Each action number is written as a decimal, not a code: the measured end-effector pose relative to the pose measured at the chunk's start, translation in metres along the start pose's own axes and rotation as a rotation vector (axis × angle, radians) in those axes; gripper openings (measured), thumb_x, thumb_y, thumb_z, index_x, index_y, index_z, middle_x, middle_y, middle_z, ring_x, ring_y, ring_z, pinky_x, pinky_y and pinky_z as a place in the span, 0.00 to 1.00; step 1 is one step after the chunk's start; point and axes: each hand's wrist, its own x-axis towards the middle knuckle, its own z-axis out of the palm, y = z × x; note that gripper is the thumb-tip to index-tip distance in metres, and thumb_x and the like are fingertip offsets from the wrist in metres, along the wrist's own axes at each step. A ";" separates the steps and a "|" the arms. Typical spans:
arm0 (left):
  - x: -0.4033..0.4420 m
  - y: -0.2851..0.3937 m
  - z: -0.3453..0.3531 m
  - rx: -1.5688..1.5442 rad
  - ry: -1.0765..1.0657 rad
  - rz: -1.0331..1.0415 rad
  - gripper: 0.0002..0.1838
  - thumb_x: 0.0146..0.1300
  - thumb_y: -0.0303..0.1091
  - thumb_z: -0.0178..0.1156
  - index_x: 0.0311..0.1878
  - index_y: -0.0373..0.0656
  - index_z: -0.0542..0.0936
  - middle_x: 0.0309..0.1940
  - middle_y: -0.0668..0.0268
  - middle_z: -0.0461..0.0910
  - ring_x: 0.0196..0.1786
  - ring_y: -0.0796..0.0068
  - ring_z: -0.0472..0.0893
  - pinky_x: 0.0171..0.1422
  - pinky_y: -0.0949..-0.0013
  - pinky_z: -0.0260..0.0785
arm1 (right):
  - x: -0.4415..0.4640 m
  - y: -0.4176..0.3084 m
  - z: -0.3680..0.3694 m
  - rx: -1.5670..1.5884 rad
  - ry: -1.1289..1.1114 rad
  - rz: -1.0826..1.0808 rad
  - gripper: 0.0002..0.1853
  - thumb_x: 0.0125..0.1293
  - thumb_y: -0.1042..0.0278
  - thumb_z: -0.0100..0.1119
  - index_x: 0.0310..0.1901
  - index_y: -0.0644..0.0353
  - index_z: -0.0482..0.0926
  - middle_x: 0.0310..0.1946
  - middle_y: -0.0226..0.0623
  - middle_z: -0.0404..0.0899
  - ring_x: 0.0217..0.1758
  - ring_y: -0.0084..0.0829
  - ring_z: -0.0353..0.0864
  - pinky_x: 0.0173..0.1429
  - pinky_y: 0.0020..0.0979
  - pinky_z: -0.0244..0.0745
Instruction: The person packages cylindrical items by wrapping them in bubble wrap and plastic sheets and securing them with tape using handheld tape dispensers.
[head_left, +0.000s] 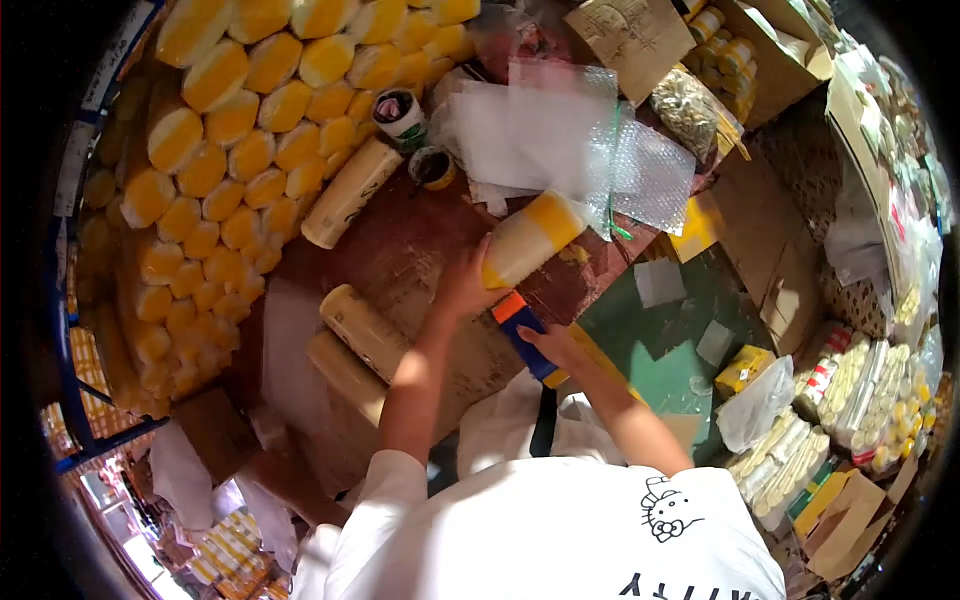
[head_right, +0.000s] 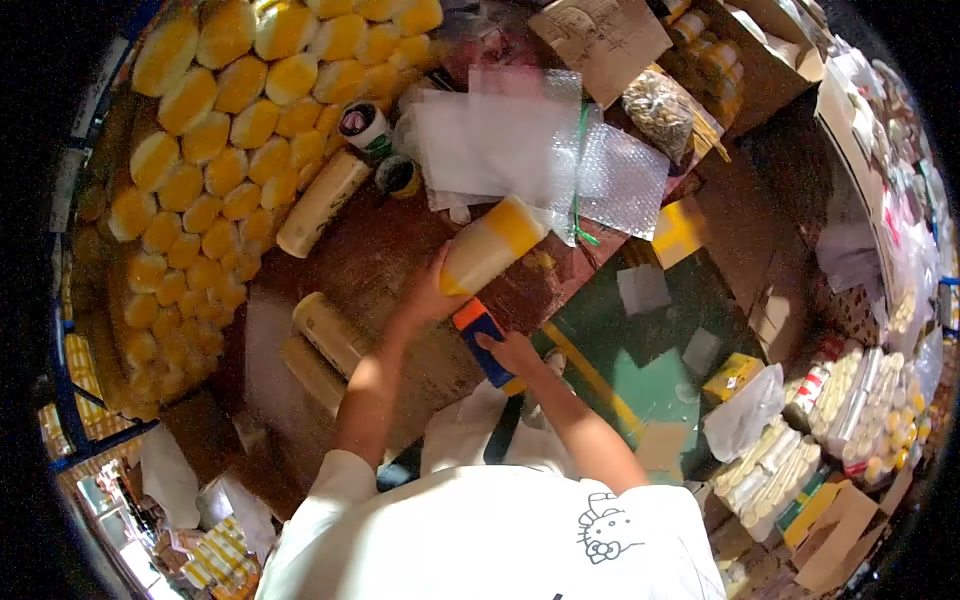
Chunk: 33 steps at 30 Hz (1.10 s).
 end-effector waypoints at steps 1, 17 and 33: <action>-0.001 0.001 0.000 -0.002 0.007 -0.001 0.52 0.38 0.54 0.68 0.65 0.44 0.52 0.49 0.50 0.69 0.50 0.51 0.71 0.49 0.56 0.66 | -0.001 0.005 0.000 0.015 0.001 -0.004 0.35 0.51 0.32 0.50 0.26 0.67 0.76 0.23 0.45 0.76 0.30 0.40 0.77 0.35 0.37 0.67; -0.072 0.055 0.084 -0.309 0.123 -0.038 0.45 0.40 0.44 0.69 0.62 0.45 0.57 0.53 0.56 0.68 0.54 0.58 0.70 0.55 0.61 0.63 | -0.099 0.058 -0.060 -0.397 -0.069 -0.030 0.36 0.50 0.33 0.50 0.36 0.67 0.78 0.35 0.53 0.77 0.40 0.46 0.78 0.43 0.36 0.71; -0.044 -0.073 0.007 -0.672 0.156 -0.168 0.23 0.58 0.34 0.54 0.57 0.38 0.66 0.52 0.57 0.70 0.56 0.67 0.69 0.60 0.70 0.59 | -0.030 -0.043 -0.012 -0.154 -0.214 -0.226 0.34 0.52 0.37 0.51 0.50 0.60 0.70 0.38 0.46 0.77 0.42 0.41 0.77 0.45 0.34 0.69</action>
